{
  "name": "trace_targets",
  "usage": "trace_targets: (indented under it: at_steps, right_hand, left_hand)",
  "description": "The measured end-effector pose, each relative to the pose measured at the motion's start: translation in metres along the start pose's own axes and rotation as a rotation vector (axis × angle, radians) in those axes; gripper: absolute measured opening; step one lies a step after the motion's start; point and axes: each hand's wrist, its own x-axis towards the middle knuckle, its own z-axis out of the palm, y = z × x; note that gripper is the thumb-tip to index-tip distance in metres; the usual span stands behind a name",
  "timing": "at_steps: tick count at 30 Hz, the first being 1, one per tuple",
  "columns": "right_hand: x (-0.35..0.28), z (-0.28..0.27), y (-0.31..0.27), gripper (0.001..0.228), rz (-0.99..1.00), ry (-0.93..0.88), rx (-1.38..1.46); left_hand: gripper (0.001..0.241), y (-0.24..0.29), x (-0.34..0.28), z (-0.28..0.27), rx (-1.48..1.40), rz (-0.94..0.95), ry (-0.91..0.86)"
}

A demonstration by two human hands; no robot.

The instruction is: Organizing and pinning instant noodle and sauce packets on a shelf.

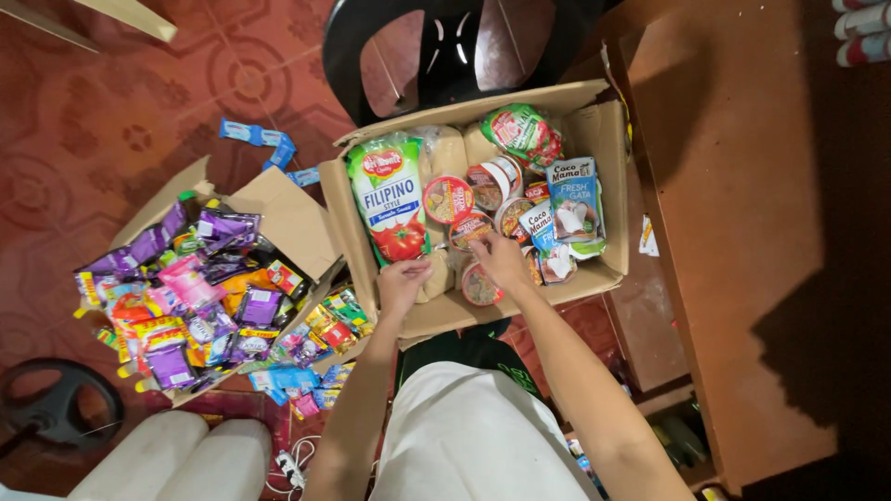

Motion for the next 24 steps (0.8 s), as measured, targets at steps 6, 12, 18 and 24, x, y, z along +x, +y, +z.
trace_targets:
  at_steps: [6,12,18,24]
  right_hand:
    - [0.027,-0.011,0.02,0.033,0.046,0.034,0.015]
    - [0.078,-0.056,0.061,0.023,-0.086,0.207,-0.047]
    - [0.092,-0.091,0.095,0.026,0.116,0.377,-0.55]
    - [0.083,-0.09,0.143,0.074,0.405,0.316,-0.299]
  left_hand:
    - [0.02,-0.018,0.008,0.006,-0.078,-0.053,-0.044]
    - [0.022,-0.008,0.008,0.028,-0.253,-0.242,-0.083]
    - [0.024,-0.006,0.009,0.031,-0.211,-0.294,-0.086]
    - [0.025,-0.021,0.002,0.023,-0.273,-0.282,-0.104]
